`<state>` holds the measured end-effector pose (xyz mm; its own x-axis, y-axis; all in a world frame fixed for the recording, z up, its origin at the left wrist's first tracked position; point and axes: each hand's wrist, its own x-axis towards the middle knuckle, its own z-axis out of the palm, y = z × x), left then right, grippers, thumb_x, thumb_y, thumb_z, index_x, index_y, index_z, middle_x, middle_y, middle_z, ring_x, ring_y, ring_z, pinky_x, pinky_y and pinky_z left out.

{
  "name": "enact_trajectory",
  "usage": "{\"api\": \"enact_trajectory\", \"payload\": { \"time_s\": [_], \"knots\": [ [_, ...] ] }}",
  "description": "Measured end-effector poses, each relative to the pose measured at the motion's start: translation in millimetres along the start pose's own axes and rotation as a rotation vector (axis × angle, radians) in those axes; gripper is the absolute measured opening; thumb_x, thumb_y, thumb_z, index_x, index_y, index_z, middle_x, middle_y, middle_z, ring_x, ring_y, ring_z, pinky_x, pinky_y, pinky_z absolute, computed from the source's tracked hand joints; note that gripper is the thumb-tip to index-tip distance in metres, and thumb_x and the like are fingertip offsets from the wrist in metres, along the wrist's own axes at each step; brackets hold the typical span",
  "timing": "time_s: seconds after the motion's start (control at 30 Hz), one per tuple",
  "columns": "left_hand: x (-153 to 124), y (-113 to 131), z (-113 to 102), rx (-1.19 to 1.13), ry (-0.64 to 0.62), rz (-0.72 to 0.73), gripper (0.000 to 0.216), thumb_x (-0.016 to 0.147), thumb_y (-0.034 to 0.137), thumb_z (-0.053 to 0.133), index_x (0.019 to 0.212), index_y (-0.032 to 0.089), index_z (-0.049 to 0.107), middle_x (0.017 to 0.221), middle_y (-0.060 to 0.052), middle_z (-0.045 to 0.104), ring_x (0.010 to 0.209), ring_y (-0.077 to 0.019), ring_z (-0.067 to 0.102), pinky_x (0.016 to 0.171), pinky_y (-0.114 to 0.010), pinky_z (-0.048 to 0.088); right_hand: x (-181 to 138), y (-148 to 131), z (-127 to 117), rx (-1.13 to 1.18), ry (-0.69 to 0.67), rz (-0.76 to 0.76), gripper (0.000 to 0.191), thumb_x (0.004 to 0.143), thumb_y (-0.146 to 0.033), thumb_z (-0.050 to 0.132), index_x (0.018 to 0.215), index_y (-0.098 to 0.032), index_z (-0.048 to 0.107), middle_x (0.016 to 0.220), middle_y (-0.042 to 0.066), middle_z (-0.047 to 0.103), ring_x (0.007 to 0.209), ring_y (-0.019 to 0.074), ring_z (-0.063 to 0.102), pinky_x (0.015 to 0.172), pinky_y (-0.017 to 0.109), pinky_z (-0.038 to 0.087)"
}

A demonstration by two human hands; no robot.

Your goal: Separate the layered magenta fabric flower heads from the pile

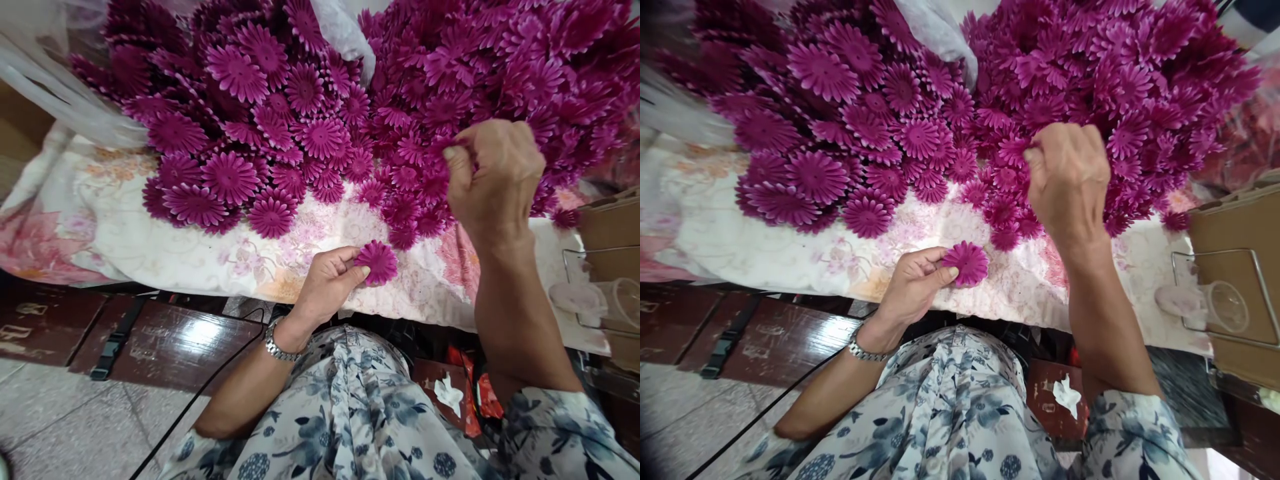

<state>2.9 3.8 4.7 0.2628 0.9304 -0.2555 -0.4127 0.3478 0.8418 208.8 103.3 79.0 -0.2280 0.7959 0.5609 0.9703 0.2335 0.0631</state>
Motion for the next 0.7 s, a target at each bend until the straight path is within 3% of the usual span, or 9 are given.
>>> {"api": "enact_trajectory", "payload": {
  "time_s": [0.07,0.13,0.2,0.27,0.37,0.5,0.7],
  "knots": [
    [1,1,0,-0.023,-0.044,-0.011,0.016,0.064,0.022,0.073,0.077,0.013,0.071,0.064,-0.001,0.068,0.057,-0.0107,0.059,0.057,-0.022,0.049,3,13,0,-0.098,0.013,0.081,0.036,0.089,-0.044,0.048,0.102,-0.013,0.062,0.095,0.016,0.062,0.093,0.0263,0.053,0.081,0.044,0.036],
    [2,1,-1,-0.028,-0.057,-0.021,0.015,0.065,0.023,0.072,0.076,0.013,0.07,0.062,-0.001,0.066,0.057,-0.0109,0.059,0.059,-0.023,0.05,-5,12,-3,-0.072,0.031,0.052,0.04,0.086,-0.046,0.053,0.103,-0.012,0.063,0.098,0.017,0.064,0.094,0.0271,0.054,0.082,0.045,0.037],
    [2,2,-1,-0.018,-0.057,-0.028,0.012,0.067,0.023,0.071,0.073,0.013,0.069,0.058,0.0,0.063,0.053,-0.01,0.057,0.058,-0.023,0.05,-20,-4,-8,0.146,-0.009,-0.143,0.033,0.087,-0.044,0.052,0.097,-0.015,0.063,0.092,0.013,0.066,0.087,0.022,0.057,0.08,0.041,0.04],
    [2,3,-1,-0.017,-0.063,-0.033,0.012,0.068,0.024,0.069,0.07,0.013,0.067,0.054,0.002,0.059,0.048,-0.0083,0.053,0.054,-0.022,0.048,-40,-27,-11,0.45,-0.185,-0.371,0.024,0.086,-0.042,0.054,0.088,-0.019,0.061,0.085,0.006,0.065,0.079,0.0176,0.056,0.072,0.034,0.043],
    [2,4,-1,-0.041,-0.079,-0.041,0.014,0.068,0.026,0.07,0.068,0.013,0.066,0.053,0.002,0.057,0.048,-0.0078,0.052,0.054,-0.022,0.048,-63,-53,-9,0.628,-0.271,-0.486,0.017,0.088,-0.035,0.054,0.081,-0.019,0.056,0.074,0.003,0.061,0.071,0.0159,0.053,0.066,0.031,0.043],
    [1,4,1,-0.024,-0.098,-0.038,0.018,0.066,0.028,0.073,0.071,0.012,0.066,0.061,0.0,0.062,0.056,-0.0099,0.058,0.057,-0.022,0.05,-74,-59,-1,0.567,-0.203,-0.511,0.02,0.091,-0.023,0.048,0.072,-0.021,0.051,0.063,0.0,0.054,0.063,0.0145,0.047,0.065,0.03,0.041],
    [0,3,6,0.025,-0.064,-0.009,0.016,0.066,0.026,0.072,0.064,0.013,0.062,0.055,0.002,0.059,0.048,-0.0094,0.056,0.05,-0.022,0.05,-66,-58,7,0.329,-0.036,-0.48,0.018,0.089,-0.014,0.045,0.072,-0.021,0.049,0.062,0.002,0.052,0.063,0.0167,0.045,0.064,0.033,0.04]
  ]
}}
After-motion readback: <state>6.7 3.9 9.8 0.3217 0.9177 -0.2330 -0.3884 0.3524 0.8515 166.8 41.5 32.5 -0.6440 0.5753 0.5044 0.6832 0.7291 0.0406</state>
